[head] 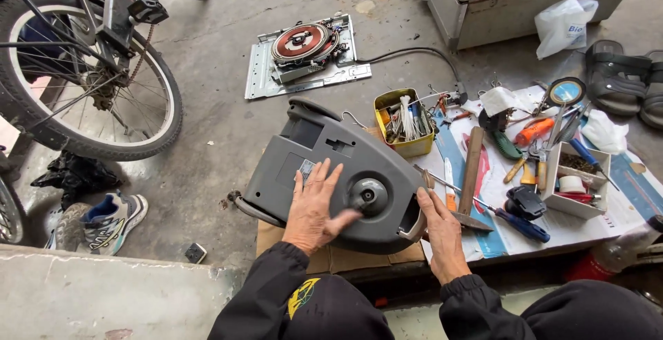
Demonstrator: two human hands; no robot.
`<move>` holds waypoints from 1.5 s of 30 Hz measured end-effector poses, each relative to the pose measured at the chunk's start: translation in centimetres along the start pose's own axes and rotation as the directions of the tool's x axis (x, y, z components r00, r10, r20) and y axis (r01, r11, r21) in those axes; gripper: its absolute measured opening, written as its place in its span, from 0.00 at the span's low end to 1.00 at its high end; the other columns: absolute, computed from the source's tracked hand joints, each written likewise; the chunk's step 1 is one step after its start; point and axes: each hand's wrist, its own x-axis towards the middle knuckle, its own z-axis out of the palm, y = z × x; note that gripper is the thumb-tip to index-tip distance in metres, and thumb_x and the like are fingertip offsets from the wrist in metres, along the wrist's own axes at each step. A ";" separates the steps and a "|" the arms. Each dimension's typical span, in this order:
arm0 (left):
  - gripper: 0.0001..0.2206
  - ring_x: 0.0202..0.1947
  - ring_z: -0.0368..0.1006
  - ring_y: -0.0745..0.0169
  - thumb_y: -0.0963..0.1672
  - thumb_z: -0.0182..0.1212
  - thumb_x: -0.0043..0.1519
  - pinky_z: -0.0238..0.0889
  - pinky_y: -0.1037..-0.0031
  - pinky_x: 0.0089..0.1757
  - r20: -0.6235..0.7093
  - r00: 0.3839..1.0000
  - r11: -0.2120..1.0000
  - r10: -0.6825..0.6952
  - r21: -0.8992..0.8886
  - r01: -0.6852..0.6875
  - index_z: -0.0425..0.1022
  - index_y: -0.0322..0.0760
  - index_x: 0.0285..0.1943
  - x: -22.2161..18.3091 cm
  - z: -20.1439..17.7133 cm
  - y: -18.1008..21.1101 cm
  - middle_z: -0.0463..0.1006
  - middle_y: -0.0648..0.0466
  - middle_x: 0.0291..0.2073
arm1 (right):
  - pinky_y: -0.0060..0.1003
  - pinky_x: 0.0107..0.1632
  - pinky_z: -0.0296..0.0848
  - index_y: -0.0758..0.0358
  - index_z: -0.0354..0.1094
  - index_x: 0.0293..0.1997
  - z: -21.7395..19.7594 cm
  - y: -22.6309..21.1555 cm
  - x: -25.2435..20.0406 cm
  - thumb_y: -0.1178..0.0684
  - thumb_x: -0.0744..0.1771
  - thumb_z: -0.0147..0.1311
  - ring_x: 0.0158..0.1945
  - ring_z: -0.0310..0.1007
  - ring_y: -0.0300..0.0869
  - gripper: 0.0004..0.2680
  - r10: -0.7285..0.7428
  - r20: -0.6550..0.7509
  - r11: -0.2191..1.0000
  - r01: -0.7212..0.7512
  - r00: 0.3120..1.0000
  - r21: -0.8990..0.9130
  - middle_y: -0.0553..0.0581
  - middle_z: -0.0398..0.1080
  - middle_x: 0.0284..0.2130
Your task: Disassembling and inspecting the internal components of a vacuum cleaner for repair using a power drill.
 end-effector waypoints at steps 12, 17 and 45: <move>0.26 0.81 0.59 0.54 0.42 0.50 0.75 0.52 0.64 0.74 -0.096 0.967 0.910 -0.236 -0.370 0.185 0.61 0.46 0.85 -1.9 -0.3 -1.8 0.65 0.50 0.81 | 0.47 0.70 0.67 0.48 0.60 0.82 -0.4 0.4 0.4 0.34 0.64 0.55 0.73 0.68 0.44 0.33 0.019 -0.011 1.000 -0.019 1.000 -0.002 0.52 0.69 0.74; 0.26 0.80 0.59 0.50 0.46 0.46 0.77 0.53 0.59 0.75 -0.086 0.978 0.947 -0.192 -0.279 0.161 0.59 0.51 0.87 -1.6 0.6 -1.7 0.66 0.50 0.79 | 0.65 0.71 0.67 0.57 0.66 0.77 -1.4 3.3 1.4 0.36 0.71 0.58 0.73 0.67 0.63 0.26 -0.101 -0.017 0.989 0.102 0.995 0.109 0.71 0.65 0.71; 0.42 0.87 0.40 0.47 0.67 0.41 0.72 0.24 0.54 0.80 0.205 0.947 0.920 -0.248 0.357 0.163 0.47 0.49 0.91 3.9 1.2 0.8 0.47 0.47 0.88 | 0.46 0.56 0.80 0.47 0.84 0.48 -4.1 6.3 6.6 0.28 0.57 0.71 0.52 0.86 0.50 0.22 -0.081 -0.052 0.889 0.049 0.995 -0.454 0.47 0.86 0.39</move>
